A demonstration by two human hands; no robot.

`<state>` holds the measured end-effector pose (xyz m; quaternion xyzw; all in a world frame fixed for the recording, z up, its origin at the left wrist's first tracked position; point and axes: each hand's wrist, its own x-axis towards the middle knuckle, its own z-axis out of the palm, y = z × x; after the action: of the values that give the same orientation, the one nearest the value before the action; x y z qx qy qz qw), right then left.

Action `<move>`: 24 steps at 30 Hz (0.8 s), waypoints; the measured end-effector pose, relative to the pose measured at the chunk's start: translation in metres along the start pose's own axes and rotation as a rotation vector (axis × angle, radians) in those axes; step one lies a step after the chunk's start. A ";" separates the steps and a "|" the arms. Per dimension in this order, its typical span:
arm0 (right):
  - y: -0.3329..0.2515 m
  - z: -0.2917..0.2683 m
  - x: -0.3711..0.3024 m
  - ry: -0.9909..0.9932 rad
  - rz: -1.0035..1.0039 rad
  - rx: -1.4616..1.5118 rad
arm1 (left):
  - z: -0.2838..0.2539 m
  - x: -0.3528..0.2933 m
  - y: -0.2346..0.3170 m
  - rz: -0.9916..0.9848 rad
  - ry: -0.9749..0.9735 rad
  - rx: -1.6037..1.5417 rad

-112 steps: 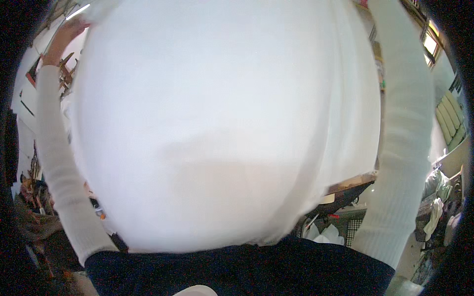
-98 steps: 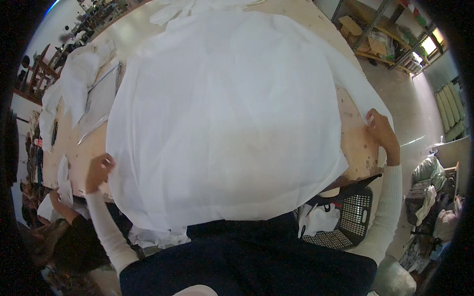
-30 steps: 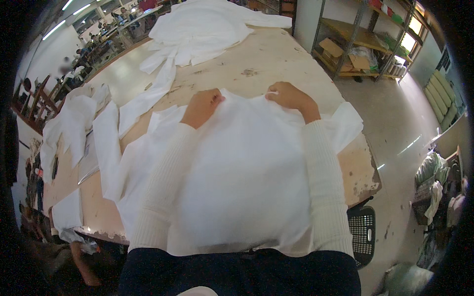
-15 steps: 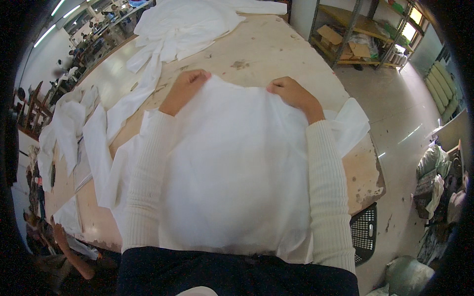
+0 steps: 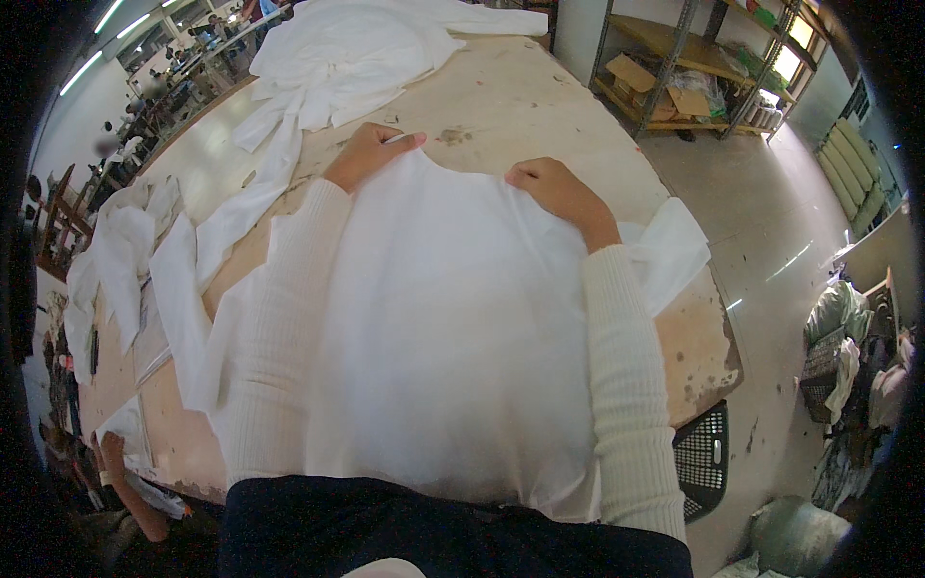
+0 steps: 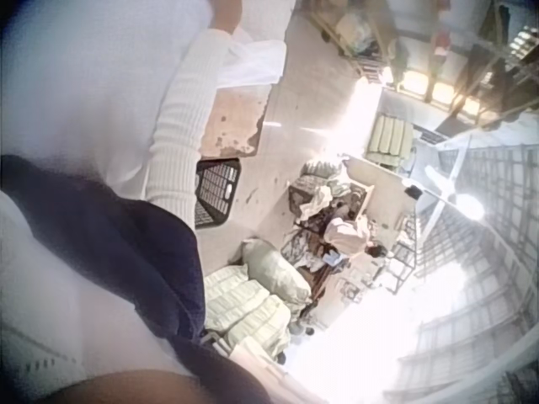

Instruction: The person measures and cuts white fabric pieces on a worktable using a measuring tape and scissors. They repeatedly fold, align, and trim the fabric, then stack the cut pieces on the table.

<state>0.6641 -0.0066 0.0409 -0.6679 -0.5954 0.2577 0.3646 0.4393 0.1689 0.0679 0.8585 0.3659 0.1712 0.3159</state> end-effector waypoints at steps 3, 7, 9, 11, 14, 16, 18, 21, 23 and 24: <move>-0.002 -0.003 -0.002 -0.008 0.091 -0.128 | 0.019 0.006 -0.007 -0.061 0.155 0.120; -0.008 0.003 0.002 0.069 -0.022 -0.285 | 0.018 0.007 -0.033 0.169 0.444 0.109; -0.014 0.003 0.002 0.158 -0.077 -0.367 | 0.001 -0.009 -0.049 0.367 0.620 -0.011; -0.018 -0.008 -0.005 0.323 -0.187 -0.315 | -0.026 -0.054 -0.016 0.371 0.545 -0.027; -0.047 0.002 -0.004 0.279 -0.206 -0.180 | -0.065 -0.144 -0.025 0.250 0.456 0.139; -0.055 0.017 0.000 0.056 -0.117 -0.171 | -0.088 -0.188 -0.065 0.222 0.515 0.081; -0.052 0.037 -0.004 0.085 -0.099 -0.575 | -0.112 -0.214 -0.087 0.043 0.481 0.190; -0.087 0.065 0.010 0.125 -0.329 -0.581 | -0.123 -0.243 -0.103 -0.084 0.358 0.287; -0.124 0.093 0.034 0.050 -0.478 -0.371 | -0.122 -0.258 -0.106 -0.148 0.279 0.360; -0.142 0.108 0.049 -0.027 -0.510 -0.265 | -0.119 -0.261 -0.103 -0.187 0.252 0.412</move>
<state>0.5016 0.0642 0.0935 -0.5350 -0.7775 0.0865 0.3190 0.1475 0.0814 0.0706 0.8392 0.5072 0.1687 0.1006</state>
